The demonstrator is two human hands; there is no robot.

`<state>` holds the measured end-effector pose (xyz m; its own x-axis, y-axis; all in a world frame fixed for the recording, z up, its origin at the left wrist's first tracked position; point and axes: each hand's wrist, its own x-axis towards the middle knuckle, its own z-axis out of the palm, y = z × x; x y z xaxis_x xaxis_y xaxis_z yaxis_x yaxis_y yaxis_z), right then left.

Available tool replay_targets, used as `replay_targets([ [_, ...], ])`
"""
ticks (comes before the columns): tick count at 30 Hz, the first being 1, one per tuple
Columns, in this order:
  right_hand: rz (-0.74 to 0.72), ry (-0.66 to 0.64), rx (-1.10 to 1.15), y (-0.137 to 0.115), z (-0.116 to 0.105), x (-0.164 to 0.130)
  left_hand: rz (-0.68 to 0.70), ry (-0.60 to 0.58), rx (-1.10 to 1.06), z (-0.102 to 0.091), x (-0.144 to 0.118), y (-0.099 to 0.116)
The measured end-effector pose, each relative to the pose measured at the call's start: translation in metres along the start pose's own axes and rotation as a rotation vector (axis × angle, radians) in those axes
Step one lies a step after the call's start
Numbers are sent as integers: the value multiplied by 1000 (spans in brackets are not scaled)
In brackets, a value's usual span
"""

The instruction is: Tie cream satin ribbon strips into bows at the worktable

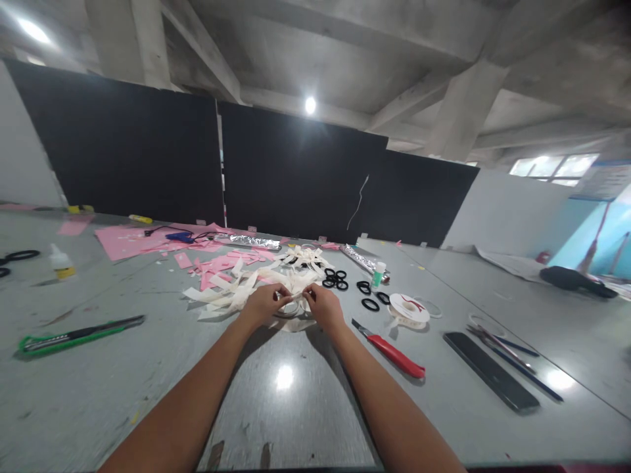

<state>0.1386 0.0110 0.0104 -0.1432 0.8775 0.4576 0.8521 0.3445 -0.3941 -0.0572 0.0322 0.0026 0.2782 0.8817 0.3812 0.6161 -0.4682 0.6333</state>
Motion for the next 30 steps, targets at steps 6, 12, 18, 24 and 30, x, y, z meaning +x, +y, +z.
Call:
replay_targets([
  [6,20,10,-47,7,-1,2,7,8,-20,-2,-2,2],
  [12,9,7,-80,10,3,3,50,-49,-116,3,-2,2],
  [18,55,54,-43,17,-4,6,82,49,-266,-6,0,4],
  [24,51,62,71,14,-6,6,-6,287,-232,-15,-1,3],
  [30,12,57,90,7,-2,3,31,286,-220,-13,-3,9],
])
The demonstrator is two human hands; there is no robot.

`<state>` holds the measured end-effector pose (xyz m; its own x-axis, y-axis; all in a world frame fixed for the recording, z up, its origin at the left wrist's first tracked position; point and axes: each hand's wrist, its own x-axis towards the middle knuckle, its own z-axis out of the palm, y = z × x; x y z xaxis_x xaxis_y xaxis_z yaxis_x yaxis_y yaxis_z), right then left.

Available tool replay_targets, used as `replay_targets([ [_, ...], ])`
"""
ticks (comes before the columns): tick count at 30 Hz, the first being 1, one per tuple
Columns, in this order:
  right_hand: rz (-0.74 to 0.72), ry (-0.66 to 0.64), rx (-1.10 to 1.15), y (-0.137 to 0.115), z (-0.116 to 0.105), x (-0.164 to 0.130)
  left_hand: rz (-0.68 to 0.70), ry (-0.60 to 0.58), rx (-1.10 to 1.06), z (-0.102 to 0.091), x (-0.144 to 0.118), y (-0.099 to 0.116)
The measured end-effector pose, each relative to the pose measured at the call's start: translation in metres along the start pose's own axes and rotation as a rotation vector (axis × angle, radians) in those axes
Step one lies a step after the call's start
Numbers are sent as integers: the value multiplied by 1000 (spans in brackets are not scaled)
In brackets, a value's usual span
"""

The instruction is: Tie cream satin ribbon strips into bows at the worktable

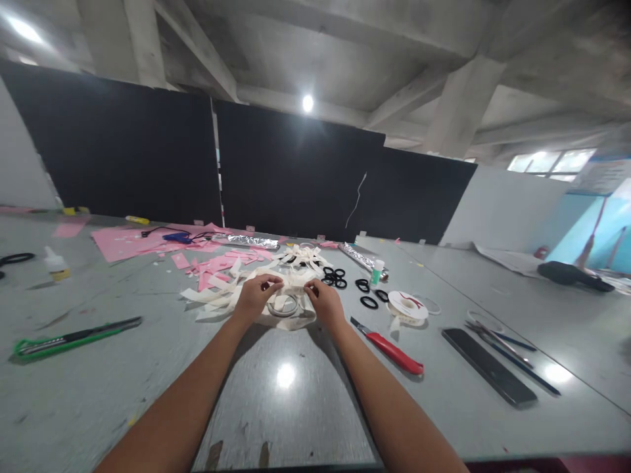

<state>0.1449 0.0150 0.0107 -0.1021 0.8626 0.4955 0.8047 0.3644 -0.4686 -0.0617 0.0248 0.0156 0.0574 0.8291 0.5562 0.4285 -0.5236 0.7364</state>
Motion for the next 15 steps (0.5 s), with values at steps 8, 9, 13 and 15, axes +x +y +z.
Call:
replay_targets([
  [8,24,-36,-49,-11,-1,34,143,-257,28,5,-10,20],
  [9,6,-43,-65,-16,-2,43,127,-298,45,8,-11,22],
  [13,-40,12,-101,-41,-5,80,103,-413,124,22,-14,22],
  [15,-57,-180,-227,-57,-4,94,136,-482,130,28,-15,22],
])
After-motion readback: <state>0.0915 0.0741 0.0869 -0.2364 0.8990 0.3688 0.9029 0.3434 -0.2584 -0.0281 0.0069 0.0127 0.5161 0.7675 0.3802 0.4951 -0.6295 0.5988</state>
